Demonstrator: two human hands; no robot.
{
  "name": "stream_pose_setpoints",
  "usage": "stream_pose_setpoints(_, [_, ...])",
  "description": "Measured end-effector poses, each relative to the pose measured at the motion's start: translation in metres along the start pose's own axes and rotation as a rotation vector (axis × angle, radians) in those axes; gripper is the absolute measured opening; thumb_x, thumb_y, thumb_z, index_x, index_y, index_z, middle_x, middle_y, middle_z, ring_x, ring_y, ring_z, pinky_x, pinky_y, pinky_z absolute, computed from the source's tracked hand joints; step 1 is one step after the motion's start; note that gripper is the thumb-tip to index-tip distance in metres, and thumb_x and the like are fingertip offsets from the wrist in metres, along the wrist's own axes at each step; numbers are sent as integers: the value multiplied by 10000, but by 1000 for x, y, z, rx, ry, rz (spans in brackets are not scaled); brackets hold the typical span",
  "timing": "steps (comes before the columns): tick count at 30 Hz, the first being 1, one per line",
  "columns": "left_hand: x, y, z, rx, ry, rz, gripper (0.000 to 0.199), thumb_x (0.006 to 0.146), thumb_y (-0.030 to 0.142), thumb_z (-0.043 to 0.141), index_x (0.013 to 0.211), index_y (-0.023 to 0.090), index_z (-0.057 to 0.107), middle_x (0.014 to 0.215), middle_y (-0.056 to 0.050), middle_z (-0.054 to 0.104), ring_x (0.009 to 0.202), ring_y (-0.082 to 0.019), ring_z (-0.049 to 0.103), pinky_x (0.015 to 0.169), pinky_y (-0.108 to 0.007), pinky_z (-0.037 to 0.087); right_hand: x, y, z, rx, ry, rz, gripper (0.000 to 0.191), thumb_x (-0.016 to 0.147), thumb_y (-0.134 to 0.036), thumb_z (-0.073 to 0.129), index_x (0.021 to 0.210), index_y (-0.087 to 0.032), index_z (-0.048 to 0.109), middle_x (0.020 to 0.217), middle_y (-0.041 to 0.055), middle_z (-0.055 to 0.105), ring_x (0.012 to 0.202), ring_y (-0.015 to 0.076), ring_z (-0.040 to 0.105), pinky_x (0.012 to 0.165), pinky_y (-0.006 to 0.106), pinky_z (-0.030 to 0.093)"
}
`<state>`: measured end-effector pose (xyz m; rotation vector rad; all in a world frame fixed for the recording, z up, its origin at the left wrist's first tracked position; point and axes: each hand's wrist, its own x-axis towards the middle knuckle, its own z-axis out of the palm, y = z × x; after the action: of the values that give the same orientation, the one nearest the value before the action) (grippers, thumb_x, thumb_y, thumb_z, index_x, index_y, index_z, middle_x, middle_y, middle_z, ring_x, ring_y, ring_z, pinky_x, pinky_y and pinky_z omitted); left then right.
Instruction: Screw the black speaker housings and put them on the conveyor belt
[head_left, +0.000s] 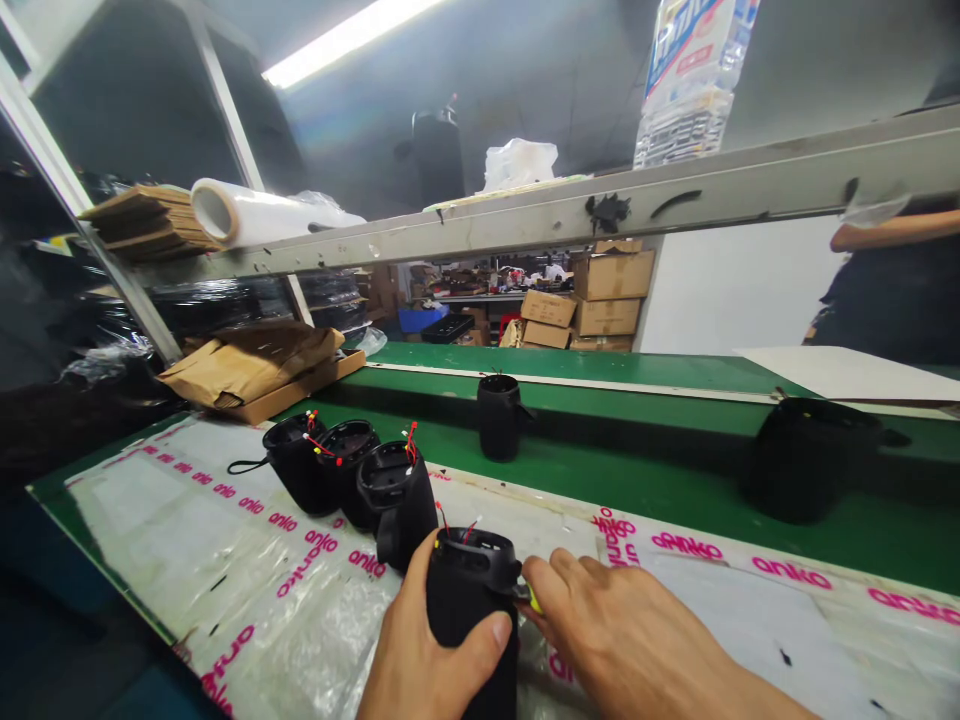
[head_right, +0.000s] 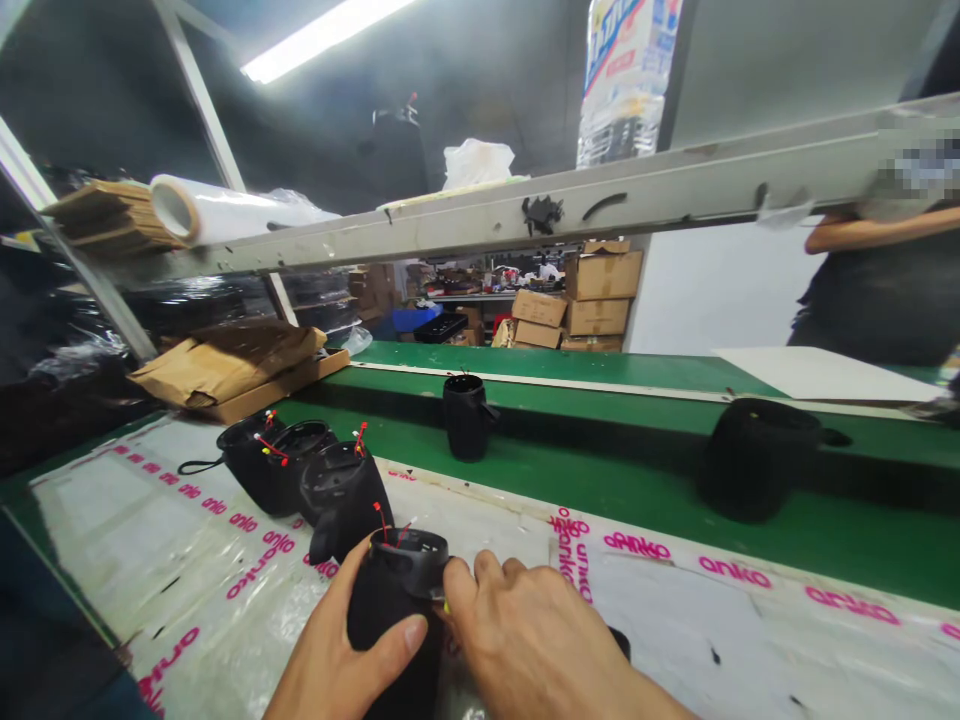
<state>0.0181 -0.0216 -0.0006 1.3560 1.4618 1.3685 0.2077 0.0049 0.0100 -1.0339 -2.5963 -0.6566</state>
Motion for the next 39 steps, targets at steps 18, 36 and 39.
stream_pose_setpoints(18, [-2, 2, -9, -305, -272, -204, 732, 698, 566, 727, 1295, 204, 508, 1179, -126, 694, 1057, -349, 667, 866, -418, 530, -8, 12, 0, 862, 129, 415, 302, 1041, -422, 327, 1154, -254, 551, 897, 31, 715, 768, 202, 682, 684, 315, 491])
stream_pose_setpoints(36, [8, 0, 5, -472, -428, -116, 628, 758, 474, 719, 1293, 193, 549, 1259, -128, 651, 1134, -349, 621, 921, -416, 507, -11, 22, 15, 1132, -26, 449, 423, 972, -537, 503, 1303, -282, 564, 1296, 60, 618, 1186, 264, 561, 997, 417, 434])
stream_pose_setpoints(39, [11, 1, 6, -479, -421, -159, 597, 765, 461, 722, 1272, 204, 540, 1193, -110, 676, 1076, -322, 646, 908, -402, 507, -15, 23, 15, 987, 4, 460, 417, 995, -511, 470, 1344, -286, 509, 1300, 61, 616, 1164, 253, 583, 963, 405, 462])
